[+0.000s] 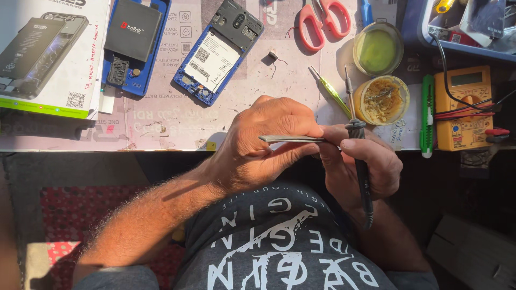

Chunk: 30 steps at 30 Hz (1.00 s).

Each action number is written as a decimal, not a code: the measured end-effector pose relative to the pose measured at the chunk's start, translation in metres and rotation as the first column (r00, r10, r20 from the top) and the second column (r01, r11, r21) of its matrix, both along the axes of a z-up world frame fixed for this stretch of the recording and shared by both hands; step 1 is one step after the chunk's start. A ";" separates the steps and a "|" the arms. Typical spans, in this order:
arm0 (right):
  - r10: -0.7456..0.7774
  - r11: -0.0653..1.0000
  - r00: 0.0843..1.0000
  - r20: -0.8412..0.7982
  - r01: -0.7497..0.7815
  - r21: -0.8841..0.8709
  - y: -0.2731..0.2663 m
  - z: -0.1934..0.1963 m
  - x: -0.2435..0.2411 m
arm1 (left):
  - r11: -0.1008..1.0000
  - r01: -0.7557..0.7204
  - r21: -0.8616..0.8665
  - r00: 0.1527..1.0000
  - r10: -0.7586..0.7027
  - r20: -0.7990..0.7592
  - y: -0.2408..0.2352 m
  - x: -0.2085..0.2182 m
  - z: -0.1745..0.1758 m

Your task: The person solders a small electronic component using a soldering iron and tweezers. They repeatedly heat the component and apply solder while holding it steady with tweezers.

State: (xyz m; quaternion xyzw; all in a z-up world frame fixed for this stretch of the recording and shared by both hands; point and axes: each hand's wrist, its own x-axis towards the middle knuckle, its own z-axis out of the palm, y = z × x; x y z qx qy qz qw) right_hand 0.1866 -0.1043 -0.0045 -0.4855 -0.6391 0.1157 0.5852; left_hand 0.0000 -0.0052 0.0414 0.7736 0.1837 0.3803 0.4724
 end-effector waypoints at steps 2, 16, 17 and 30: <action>0.000 1.000 1.000 0.007 0.000 -0.007 0.001 0.000 -0.003 | 0.995 -0.059 0.085 0.998 0.058 0.017 -0.003 -0.001 -0.004; 0.072 0.990 0.924 0.376 -0.020 -0.139 0.003 -0.010 0.010 | 0.977 -0.170 0.129 0.960 0.194 -0.204 0.019 -0.017 -0.020; 0.071 0.989 0.924 0.375 -0.017 -0.145 0.003 -0.011 0.010 | 0.978 -0.146 0.149 0.960 0.177 -0.217 0.021 -0.016 -0.022; 0.086 0.987 0.938 0.336 -0.034 -0.159 0.009 -0.008 0.007 | 0.997 -0.070 0.033 0.994 0.073 -0.080 0.022 -0.033 -0.030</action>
